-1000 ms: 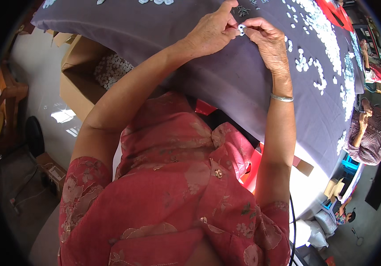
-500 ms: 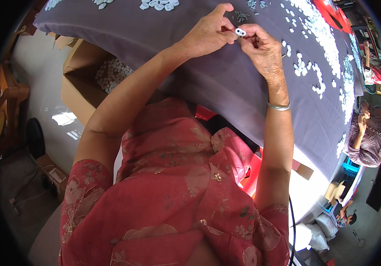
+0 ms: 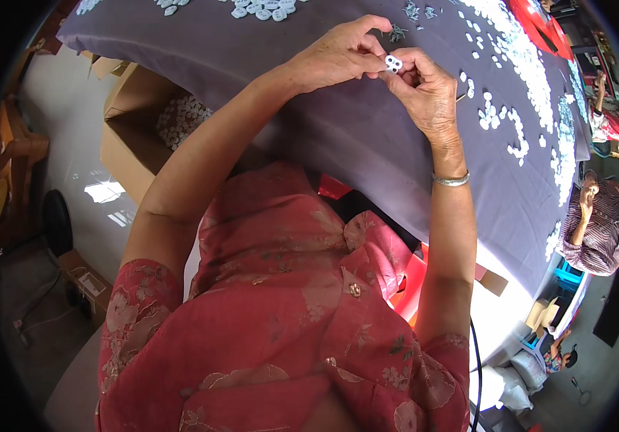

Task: The person assembles plastic components by hand, inserting pins into the pieces and placing the assembled units onto the table.

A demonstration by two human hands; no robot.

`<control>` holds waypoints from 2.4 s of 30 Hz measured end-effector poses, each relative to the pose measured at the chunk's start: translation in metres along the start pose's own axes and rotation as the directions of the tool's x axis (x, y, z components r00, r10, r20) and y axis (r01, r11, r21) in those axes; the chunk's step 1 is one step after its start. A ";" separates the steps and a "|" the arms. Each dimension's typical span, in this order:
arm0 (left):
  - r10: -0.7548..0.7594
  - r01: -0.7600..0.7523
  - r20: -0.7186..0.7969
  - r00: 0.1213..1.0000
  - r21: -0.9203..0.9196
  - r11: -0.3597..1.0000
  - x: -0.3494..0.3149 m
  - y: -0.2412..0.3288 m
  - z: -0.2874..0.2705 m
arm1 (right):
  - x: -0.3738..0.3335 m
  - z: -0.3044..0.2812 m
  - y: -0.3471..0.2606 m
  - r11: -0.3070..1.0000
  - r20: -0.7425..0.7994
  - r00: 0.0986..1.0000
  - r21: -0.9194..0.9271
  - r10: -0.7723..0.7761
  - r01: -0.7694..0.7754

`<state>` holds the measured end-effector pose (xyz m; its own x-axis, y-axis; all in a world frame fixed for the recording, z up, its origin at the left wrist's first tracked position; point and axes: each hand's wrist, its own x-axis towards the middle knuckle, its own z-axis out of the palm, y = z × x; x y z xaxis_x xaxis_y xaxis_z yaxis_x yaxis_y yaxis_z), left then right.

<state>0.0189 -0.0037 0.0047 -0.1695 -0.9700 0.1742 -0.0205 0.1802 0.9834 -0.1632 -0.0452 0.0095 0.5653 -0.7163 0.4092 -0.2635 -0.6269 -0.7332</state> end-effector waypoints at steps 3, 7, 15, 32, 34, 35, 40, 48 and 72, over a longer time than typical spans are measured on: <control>0.023 -0.023 -0.001 1.000 -0.041 0.999 -0.002 0.003 0.000 | 0.000 0.001 -0.004 0.999 -0.023 0.999 -0.034 -0.031 0.030; 0.035 -0.034 -0.036 0.999 0.043 0.998 0.002 -0.001 0.004 | -0.001 0.003 -0.003 0.999 -0.048 0.998 0.005 -0.037 0.037; 0.041 -0.037 -0.037 0.998 0.098 0.995 0.003 -0.003 0.002 | 0.001 0.002 -0.012 0.978 -0.012 0.993 -0.174 -0.121 0.117; -0.076 0.072 0.086 0.993 0.052 0.996 -0.002 0.010 0.001 | 0.001 -0.002 -0.009 0.759 0.238 0.935 -0.546 -0.264 0.354; -0.116 0.115 0.076 0.990 0.019 0.993 -0.005 0.014 0.003 | -0.001 -0.001 -0.009 0.759 0.251 0.942 -0.562 -0.222 0.329; -0.116 0.114 0.074 0.991 0.020 0.993 -0.005 0.014 0.001 | -0.001 0.000 -0.010 0.759 0.264 0.947 -0.575 -0.182 0.306; -0.117 0.110 0.198 0.973 0.043 0.993 -0.003 0.014 -0.006 | -0.002 0.003 -0.009 0.716 0.269 0.937 -0.607 -0.223 0.345; -0.132 0.128 0.187 0.973 0.032 0.991 -0.007 0.020 -0.005 | -0.006 0.006 -0.012 0.720 0.278 0.935 -0.600 -0.221 0.349; -0.110 0.105 0.209 0.972 0.033 0.994 -0.003 0.015 -0.015 | -0.011 -0.002 -0.015 0.802 0.188 0.953 -0.517 -0.236 0.300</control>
<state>0.0340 -0.0010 0.0197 -0.3686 -0.9282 0.0510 -0.0709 0.0828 0.9940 -0.1671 -0.0283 0.0173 0.7480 -0.4773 0.4612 -0.4456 -0.8761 -0.1841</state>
